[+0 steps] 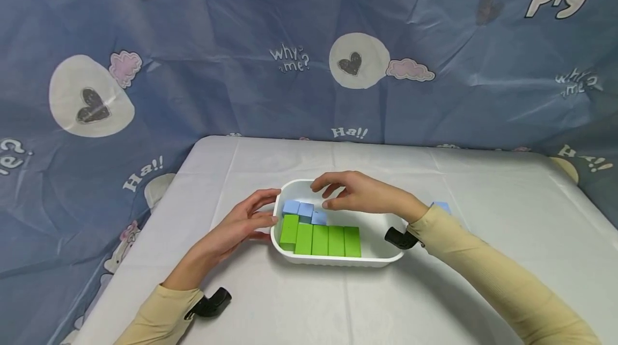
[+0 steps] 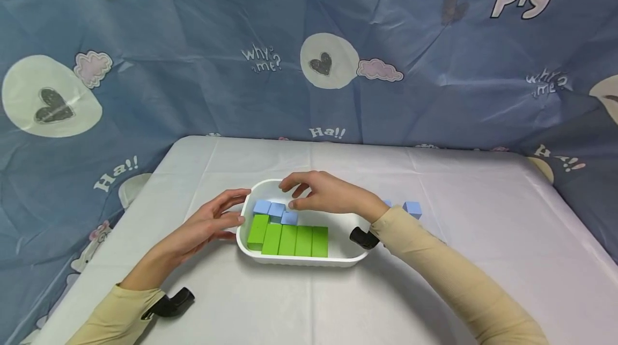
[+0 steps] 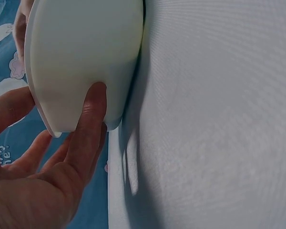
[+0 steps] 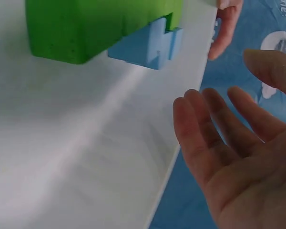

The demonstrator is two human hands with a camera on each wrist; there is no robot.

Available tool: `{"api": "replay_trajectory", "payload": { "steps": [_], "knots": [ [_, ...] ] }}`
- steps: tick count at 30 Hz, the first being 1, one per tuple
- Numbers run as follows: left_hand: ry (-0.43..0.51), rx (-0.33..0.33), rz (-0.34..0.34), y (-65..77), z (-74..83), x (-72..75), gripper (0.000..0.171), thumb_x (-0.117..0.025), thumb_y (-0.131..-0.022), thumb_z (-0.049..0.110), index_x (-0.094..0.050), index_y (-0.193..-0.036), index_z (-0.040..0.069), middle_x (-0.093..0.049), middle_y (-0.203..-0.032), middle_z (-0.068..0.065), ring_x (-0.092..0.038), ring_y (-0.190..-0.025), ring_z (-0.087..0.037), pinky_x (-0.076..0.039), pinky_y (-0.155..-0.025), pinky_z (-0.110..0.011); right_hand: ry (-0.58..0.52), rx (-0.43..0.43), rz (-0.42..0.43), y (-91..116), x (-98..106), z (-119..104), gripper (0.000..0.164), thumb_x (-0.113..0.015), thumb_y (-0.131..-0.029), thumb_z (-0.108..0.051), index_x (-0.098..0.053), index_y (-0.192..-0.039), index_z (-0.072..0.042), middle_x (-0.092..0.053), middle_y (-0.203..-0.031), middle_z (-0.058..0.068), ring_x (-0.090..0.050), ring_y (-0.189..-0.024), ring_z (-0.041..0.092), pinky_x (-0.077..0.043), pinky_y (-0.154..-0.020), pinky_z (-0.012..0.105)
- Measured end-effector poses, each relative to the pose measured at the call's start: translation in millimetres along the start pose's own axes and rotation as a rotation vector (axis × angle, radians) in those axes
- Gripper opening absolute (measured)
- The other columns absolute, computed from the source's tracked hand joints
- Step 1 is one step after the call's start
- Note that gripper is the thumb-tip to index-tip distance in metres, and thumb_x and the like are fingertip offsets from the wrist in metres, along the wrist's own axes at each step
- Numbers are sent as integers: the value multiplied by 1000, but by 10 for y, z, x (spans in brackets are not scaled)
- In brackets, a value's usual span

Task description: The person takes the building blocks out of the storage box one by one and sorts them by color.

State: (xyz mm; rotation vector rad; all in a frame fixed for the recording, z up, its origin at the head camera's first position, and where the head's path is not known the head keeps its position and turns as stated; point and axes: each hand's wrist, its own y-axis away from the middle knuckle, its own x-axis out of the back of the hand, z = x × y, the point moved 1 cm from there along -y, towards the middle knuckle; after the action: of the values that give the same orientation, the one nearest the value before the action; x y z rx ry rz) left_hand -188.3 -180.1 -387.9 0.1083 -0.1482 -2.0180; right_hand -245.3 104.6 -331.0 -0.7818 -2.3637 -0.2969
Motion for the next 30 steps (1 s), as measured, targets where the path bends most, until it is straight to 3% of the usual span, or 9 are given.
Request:
{"api": "replay_trajectory", "payload": {
  "steps": [14, 20, 30],
  "knots": [
    [-8, 11, 5, -4, 10, -8, 60, -65, -94, 9, -39, -147, 17, -38, -151, -5, -54, -123, -29, -53, -83, -45, -7, -59, -93, -144, -151, 208, 40, -66, -94, -12, -57, -133, -8, -58, -131, 4, -59, -116, 20, -49, -93, 29],
    [-11, 16, 7, -7, 18, -14, 61, -68, -93, 12, -40, -147, 19, -39, -151, -3, -53, -124, -29, -53, -84, -46, -24, -32, -95, -159, -222, 254, 42, -69, -90, -5, -58, -130, -3, -60, -126, 8, -61, -110, 22, -50, -91, 29],
    [13, 0, -8, -3, 9, -4, 61, -67, -93, 11, -39, -148, 18, -39, -151, -3, -52, -125, -30, -54, -82, -46, -53, -57, -84, -172, -231, 324, 47, -75, -86, -6, -58, -129, -2, -63, -116, 8, -62, -106, 22, -50, -92, 33]
  ]
}}
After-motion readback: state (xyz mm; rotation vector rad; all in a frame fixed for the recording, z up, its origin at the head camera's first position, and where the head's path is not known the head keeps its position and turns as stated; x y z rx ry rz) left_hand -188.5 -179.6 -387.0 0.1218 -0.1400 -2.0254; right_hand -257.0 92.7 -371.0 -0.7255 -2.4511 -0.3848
